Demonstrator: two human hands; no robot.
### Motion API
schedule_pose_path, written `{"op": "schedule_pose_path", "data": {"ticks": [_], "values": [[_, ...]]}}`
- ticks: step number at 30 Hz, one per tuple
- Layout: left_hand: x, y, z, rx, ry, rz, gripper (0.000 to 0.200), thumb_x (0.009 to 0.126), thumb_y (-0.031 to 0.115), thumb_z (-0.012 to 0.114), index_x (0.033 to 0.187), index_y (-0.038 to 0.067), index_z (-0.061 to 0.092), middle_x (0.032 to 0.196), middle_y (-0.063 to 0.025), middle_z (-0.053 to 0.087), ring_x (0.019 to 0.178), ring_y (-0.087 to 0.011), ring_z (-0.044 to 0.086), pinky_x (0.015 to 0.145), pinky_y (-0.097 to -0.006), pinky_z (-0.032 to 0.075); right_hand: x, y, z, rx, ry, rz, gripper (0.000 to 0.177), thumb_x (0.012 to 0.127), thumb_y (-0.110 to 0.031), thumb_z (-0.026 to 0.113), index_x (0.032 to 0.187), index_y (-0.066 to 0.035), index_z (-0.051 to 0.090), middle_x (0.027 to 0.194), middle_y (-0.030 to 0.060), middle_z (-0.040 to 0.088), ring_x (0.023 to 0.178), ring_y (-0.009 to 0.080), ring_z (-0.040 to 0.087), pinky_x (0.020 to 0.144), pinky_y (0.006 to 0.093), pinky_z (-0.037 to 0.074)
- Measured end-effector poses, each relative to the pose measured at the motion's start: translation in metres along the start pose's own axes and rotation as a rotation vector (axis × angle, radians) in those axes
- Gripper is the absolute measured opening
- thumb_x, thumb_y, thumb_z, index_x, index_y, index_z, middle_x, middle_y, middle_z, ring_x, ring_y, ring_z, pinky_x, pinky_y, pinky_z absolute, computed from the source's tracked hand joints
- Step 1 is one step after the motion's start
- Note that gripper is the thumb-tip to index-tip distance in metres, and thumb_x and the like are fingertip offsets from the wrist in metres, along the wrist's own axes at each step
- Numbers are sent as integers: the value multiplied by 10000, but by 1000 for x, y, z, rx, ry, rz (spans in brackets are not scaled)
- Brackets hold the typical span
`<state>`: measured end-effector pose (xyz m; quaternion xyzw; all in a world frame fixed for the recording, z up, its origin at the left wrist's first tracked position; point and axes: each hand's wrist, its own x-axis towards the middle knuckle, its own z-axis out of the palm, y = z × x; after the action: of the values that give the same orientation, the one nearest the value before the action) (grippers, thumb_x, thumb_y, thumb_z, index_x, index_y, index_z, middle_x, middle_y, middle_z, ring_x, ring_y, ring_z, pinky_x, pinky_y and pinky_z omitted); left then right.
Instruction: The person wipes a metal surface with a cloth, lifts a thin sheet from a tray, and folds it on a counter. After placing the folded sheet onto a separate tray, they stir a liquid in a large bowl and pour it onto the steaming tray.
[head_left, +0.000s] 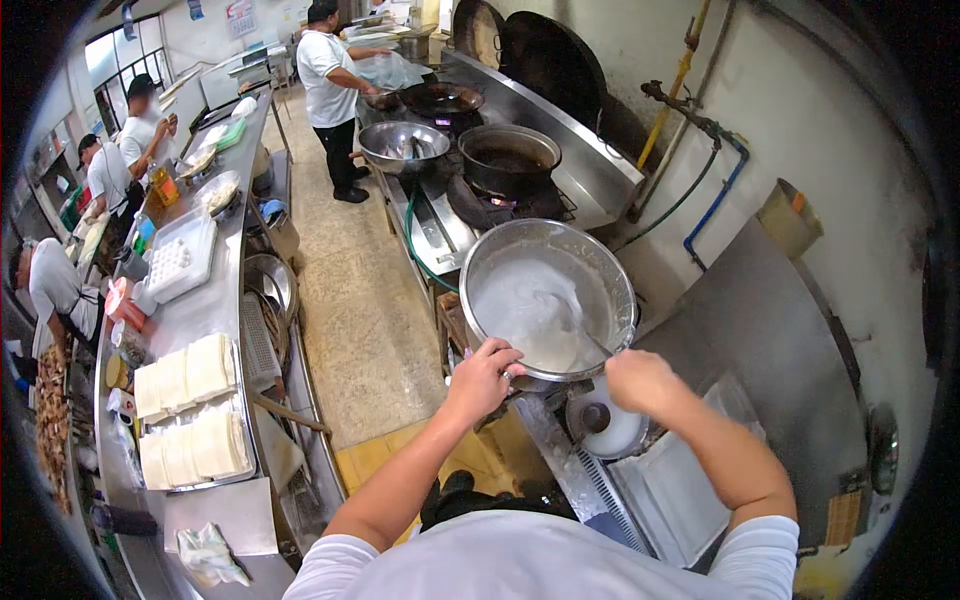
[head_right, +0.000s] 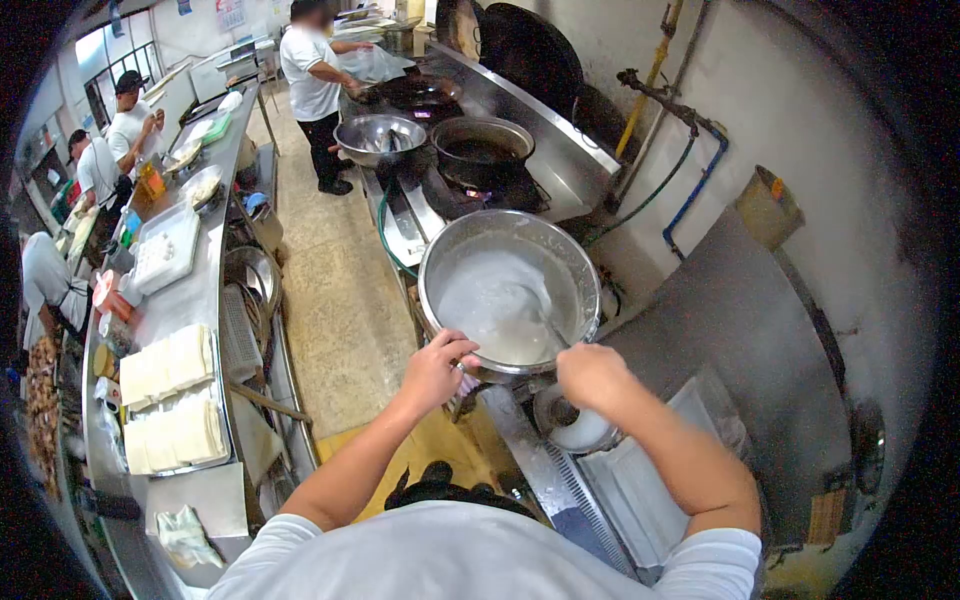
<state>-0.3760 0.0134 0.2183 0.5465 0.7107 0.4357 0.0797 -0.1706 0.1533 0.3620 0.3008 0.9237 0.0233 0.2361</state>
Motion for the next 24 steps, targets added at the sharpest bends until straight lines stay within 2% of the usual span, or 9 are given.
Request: {"op": "schedule_pose_path", "data": {"ticks": [3, 7, 9, 11, 14, 17, 21, 24], "values": [[0, -1, 2, 5, 0, -7, 257, 839, 73, 686, 1076, 147, 748, 1149, -37, 672, 995, -303, 689, 815, -428, 568, -7, 1, -55, 7, -222, 26, 229, 813, -81, 611, 954, 21, 761, 997, 257, 737, 961, 395, 733, 846, 471, 588], [0, -2, 3, 13, 9, 5, 319, 798, 20, 655, 1077, 146, 746, 1151, -33, 673, 986, -299, 691, 808, -425, 571, -4, -10, -49, 45, -230, -52, 247, 806, -72, 589, 962, 33, 749, 996, 267, 731, 957, 404, 730, 842, 488, 583], [-1, -3, 4, 16, 18, 16, 335, 787, 7, 647, 1076, 144, 744, 1151, -34, 673, 981, -298, 691, 804, -422, 571, -7, -29, -29, 51, -112, -69, 229, 805, -82, 612, 956, 21, 750, 979, 245, 739, 895, 402, 740, 800, 491, 597], [-2, -2, 1, 26, 23, 23, 330, 787, 7, 650, 1075, 141, 742, 1151, -35, 672, 976, -298, 691, 799, -419, 571, 5, -35, 19, 17, 120, -49, 214, 816, -99, 639, 964, -6, 762, 961, 222, 746, 863, 386, 748, 787, 482, 606], [-2, -2, 1, 18, 17, 32, 300, 806, 24, 665, 1073, 138, 741, 1146, -38, 673, 968, -302, 691, 792, -418, 570, 14, -19, 47, -76, 165, 53, 205, 825, -124, 659, 968, -29, 771, 953, 203, 750, 893, 370, 751, 800, 474, 608], [-1, -5, 4, 24, 13, 24, 259, 829, 50, 683, 1068, 130, 741, 1132, -44, 677, 955, -308, 691, 788, -416, 570, 2, 5, 8, -94, -9, -23, 214, 828, -122, 653, 977, -19, 767, 984, 205, 751, 934, 371, 745, 824, 463, 606], [0, -11, 10, 13, 33, 34, 241, 838, 65, 690, 1067, 123, 740, 1116, -50, 673, 938, -319, 685, 797, -420, 561, -9, 6, -67, 2, -260, -24, 251, 829, -110, 600, 989, 14, 749, 1036, 246, 734, 979, 397, 726, 859, 484, 586], [0, -6, 8, -46, 21, -12, 254, 828, 84, 696, 1075, 128, 736, 1108, -40, 661, 927, -337, 669, 820, -440, 546, -6, -4, -58, 84, -219, -45, 232, 839, -98, 586, 955, 16, 751, 1028, 241, 736, 967, 398, 728, 850, 478, 589]]}}
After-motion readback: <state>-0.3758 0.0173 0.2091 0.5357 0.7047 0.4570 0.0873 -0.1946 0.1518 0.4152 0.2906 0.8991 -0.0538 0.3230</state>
